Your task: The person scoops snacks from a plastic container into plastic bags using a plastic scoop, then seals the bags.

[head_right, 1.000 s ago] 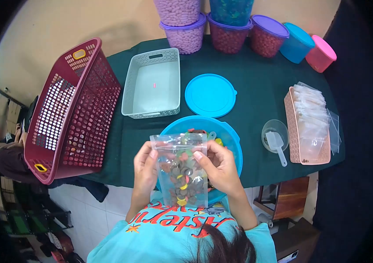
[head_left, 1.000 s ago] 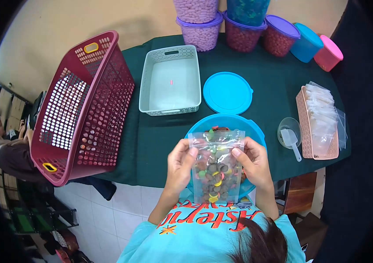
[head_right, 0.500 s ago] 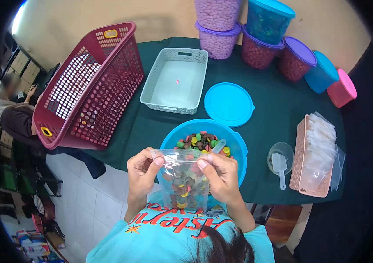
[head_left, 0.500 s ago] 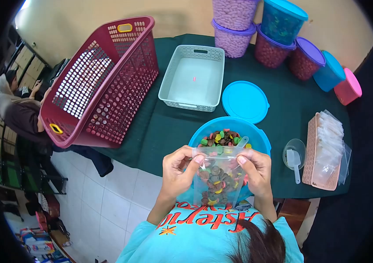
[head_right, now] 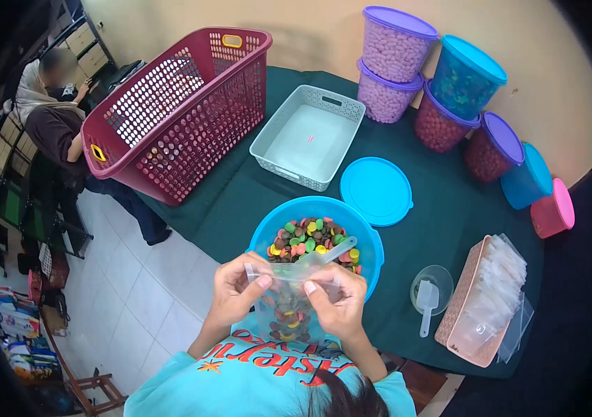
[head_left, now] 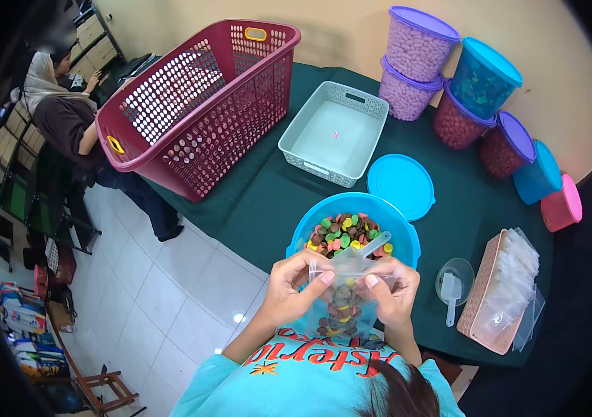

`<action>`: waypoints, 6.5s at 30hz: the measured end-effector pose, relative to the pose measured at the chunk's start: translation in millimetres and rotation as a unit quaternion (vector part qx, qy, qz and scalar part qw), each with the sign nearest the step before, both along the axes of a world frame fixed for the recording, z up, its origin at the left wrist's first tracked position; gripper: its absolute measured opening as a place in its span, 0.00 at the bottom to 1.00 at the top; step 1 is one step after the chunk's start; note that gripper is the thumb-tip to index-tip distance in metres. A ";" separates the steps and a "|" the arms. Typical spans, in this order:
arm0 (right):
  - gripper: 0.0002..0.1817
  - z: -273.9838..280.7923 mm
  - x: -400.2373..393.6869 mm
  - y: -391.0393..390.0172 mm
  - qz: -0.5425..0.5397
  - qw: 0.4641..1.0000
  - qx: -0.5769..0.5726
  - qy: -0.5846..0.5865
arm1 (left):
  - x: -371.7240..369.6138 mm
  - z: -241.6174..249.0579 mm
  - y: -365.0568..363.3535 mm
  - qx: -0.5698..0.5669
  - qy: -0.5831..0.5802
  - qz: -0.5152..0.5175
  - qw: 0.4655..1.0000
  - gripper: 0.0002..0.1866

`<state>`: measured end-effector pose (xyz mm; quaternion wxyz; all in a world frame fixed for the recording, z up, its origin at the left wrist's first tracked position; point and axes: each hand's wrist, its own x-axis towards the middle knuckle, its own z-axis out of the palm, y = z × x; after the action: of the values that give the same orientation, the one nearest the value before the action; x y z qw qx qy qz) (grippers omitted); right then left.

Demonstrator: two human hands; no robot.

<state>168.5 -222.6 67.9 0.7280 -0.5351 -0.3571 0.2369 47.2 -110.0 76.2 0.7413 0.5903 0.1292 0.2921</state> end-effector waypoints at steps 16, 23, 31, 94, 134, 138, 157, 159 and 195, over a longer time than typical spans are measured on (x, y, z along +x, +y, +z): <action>0.01 4.7 -29.6 -3.5 0.056 0.993 0.009 -0.103 | -27.6 -3.1 -16.7 0.159 -0.013 0.019 0.987 0.03; 0.03 -4.7 -70.9 23.2 0.120 0.991 -0.005 -0.064 | -75.0 -12.4 0.4 0.144 -0.017 0.065 0.987 0.03; 0.10 2.9 -134.6 57.7 0.124 0.991 -0.033 -0.022 | -136.8 -8.3 23.3 0.074 -0.013 0.069 0.995 0.04; 0.11 14.8 -102.9 143.9 -0.199 0.965 -0.075 -0.153 | -132.6 58.8 284.9 0.151 -0.213 0.285 0.922 0.25; 0.13 -10.9 -256.6 -31.0 -0.339 0.898 -0.265 -0.096 | -52.5 -49.5 29.2 0.212 -0.108 -0.573 0.784 0.11; 0.13 -11.8 -263.4 -79.4 -0.356 0.890 -0.268 -0.094 | -45.3 -53.5 -23.8 0.198 -0.132 -0.595 0.768 0.10; 0.17 -19.3 -218.8 -220.0 -0.522 0.820 -0.227 0.062 | 63.0 -57.8 -208.4 0.172 -0.115 -0.774 0.598 0.08; 0.17 -17.0 -191.9 -237.2 -0.513 0.824 -0.233 0.052 | 86.5 -53.9 -222.4 0.175 -0.139 -0.748 0.625 0.08; 0.14 -68.8 249.2 -420.8 -0.299 0.750 -0.443 -0.390 | 177.6 -59.1 -313.4 0.288 0.139 -0.326 0.890 0.14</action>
<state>417.7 -643.3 -0.9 0.2408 -0.9229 -0.2867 -0.0900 224.8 -423.4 17.1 0.5673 0.8210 -0.0586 -0.0261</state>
